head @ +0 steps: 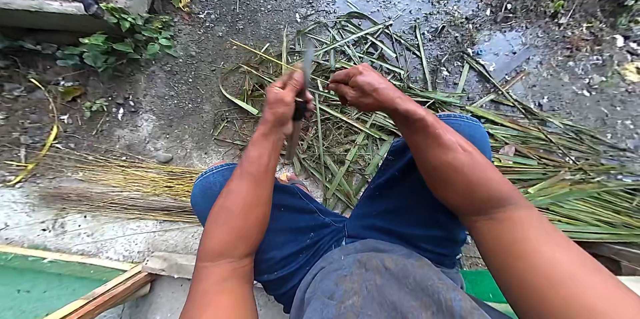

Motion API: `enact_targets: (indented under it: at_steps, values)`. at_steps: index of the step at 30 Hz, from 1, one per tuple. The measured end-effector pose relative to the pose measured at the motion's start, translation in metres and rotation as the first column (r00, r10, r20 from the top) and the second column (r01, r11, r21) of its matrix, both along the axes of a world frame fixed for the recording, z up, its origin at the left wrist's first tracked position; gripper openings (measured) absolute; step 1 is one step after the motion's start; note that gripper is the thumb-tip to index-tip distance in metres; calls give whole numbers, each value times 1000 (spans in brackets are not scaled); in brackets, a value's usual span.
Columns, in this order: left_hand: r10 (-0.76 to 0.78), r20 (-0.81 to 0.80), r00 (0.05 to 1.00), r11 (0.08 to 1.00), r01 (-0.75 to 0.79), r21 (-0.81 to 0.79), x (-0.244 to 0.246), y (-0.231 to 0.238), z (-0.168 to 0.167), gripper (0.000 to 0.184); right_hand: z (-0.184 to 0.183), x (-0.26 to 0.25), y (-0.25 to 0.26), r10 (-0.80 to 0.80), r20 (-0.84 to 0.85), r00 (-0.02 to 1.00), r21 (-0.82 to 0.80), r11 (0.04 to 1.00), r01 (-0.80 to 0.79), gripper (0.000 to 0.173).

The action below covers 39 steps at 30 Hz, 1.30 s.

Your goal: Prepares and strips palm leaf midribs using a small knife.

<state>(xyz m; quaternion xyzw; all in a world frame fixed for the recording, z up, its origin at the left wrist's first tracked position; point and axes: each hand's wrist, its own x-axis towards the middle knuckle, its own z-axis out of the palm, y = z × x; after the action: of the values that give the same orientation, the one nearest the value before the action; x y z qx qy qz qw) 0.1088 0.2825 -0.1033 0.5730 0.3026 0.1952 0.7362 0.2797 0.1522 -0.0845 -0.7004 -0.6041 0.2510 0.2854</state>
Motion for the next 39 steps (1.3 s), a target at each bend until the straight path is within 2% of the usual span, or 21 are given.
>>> enact_targets:
  at_steps: [2,4,5,8,9,11,14,15,17,20,22,24,27,31,32,36,38,39]
  values:
    - [122,69,990,992,-120,-42,-6,23,7,34,3,6,-8,13,-7,1000,5,1000,-13,29]
    - [205,92,974,977,-198,-74,-5,26,14,33,3,9,-11,17,-2,1000,5,1000,-17,30]
    - [182,79,980,982,-177,-70,-4,19,15,34,3,10,-10,16,5,1000,6,1000,-16,30]
    - [-14,-23,1000,998,13,-63,2,-8,10,35,1,10,-9,19,21,1000,14,1000,-19,29]
    - [-28,-32,999,997,26,-72,2,-6,8,35,1,11,-10,25,27,999,18,1000,-25,29]
    - [62,6,998,996,-61,-69,-6,19,8,35,4,14,-18,36,18,999,12,999,-36,28]
    - [342,99,935,935,-327,-139,-18,54,16,34,8,19,-27,-13,7,1000,-14,1000,13,28]
    - [380,108,919,919,-362,-153,-18,53,18,34,8,21,-26,-45,15,999,-37,998,46,29]
    - [348,97,933,934,-336,-122,-12,35,17,37,8,23,-22,-97,41,994,-81,992,100,30]
    - [131,45,990,991,-130,-28,3,-10,5,35,0,22,-13,-122,82,989,-66,990,128,30]
    - [-14,-15,1000,1000,14,-9,12,-33,0,36,0,15,-9,-122,87,989,-30,992,125,30]
    - [-63,-44,997,997,61,-45,17,-40,-2,33,-1,9,-8,-121,93,988,48,992,117,28]
    - [18,-2,1000,997,-18,-70,11,-19,4,33,2,7,-13,-115,84,990,89,990,108,28]
    - [258,72,964,960,-246,-136,2,16,13,35,5,14,-21,-146,59,988,76,987,141,26]
    - [258,66,964,959,-247,-136,3,12,15,34,3,14,-20,-150,61,987,84,986,145,26]
    - [54,8,999,991,-53,-124,10,-20,11,36,-2,10,-16,-154,61,986,155,977,143,25]
    - [54,35,998,992,-49,-116,6,-6,9,35,-1,11,-19,-142,49,989,173,976,131,24]
    - [107,54,993,988,-100,-115,2,7,9,35,1,12,-22,-139,45,989,169,977,130,24]
